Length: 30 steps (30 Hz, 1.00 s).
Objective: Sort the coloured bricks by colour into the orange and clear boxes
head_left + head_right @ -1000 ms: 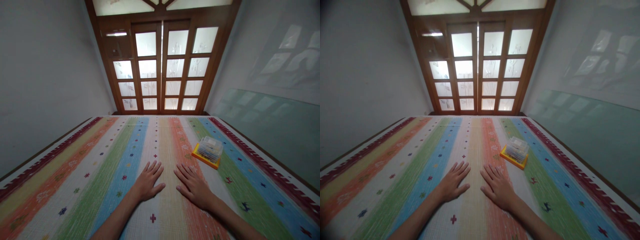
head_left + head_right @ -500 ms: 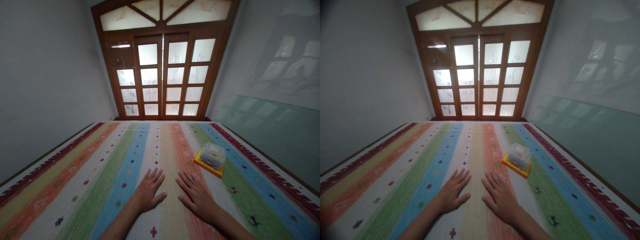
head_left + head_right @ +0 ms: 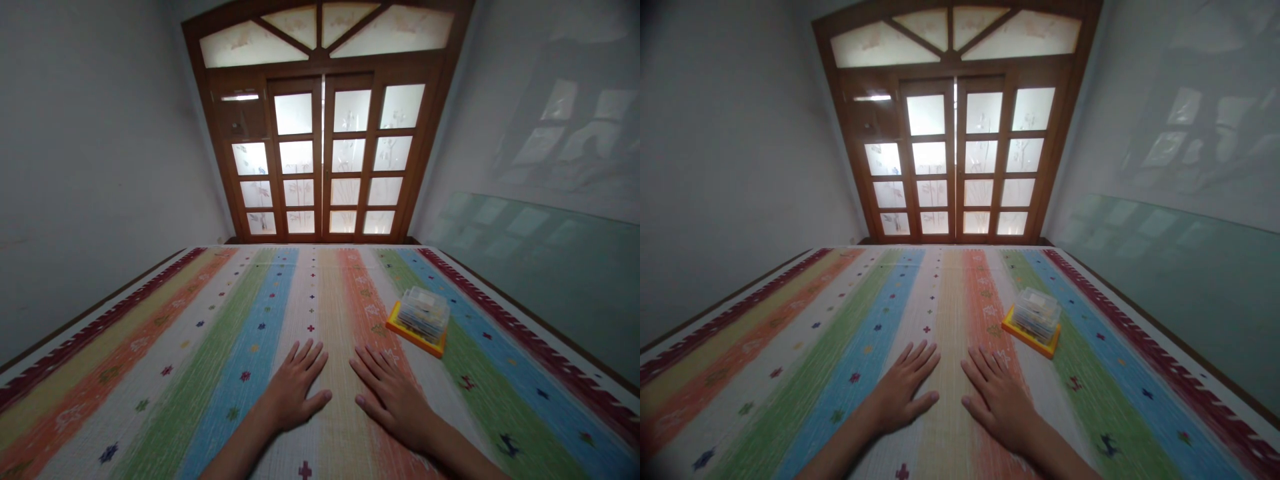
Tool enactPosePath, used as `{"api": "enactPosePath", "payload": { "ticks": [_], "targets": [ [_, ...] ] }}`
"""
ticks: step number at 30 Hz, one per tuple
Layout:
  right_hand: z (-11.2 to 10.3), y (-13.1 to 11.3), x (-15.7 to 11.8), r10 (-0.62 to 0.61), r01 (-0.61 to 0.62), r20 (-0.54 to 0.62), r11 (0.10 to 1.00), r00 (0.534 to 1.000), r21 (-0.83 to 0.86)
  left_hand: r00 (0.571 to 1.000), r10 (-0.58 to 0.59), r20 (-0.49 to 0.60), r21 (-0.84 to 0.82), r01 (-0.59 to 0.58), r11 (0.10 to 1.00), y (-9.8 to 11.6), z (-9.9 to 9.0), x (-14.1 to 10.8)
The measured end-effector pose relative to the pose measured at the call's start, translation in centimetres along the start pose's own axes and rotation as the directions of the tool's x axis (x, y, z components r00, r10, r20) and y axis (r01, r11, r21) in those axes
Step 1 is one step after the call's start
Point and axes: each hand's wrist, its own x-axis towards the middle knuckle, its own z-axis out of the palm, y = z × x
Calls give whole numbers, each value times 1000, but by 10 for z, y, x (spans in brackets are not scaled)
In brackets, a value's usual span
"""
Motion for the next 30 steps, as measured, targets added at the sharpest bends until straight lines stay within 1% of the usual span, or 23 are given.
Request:
{"api": "enactPosePath", "payload": {
  "ticks": [5,11,17,25,28,30],
  "targets": [
    [-2,-2,0,4,-3,15,1000,1000,-8,1000,1,0,9,-1,1000,0,1,0],
    [-3,-3,1,0,0,6,1000,1000,-9,997,49,-61,26,-47,999,-5,6,0],
    [-6,-5,1,0,0,6,1000,1000,-5,998,52,-47,41,-50,998,-6,7,0],
    [-4,-2,3,-34,33,-34,999,999,-27,995,63,-74,45,-59,997,-11,13,-1],
    [-3,-1,2,-32,31,-55,999,998,-28,994,72,-83,49,-68,996,-13,14,-1],
    [-3,-2,2,-27,26,-49,999,998,-30,992,83,-99,53,-78,996,-14,15,-1]
  ]
}}
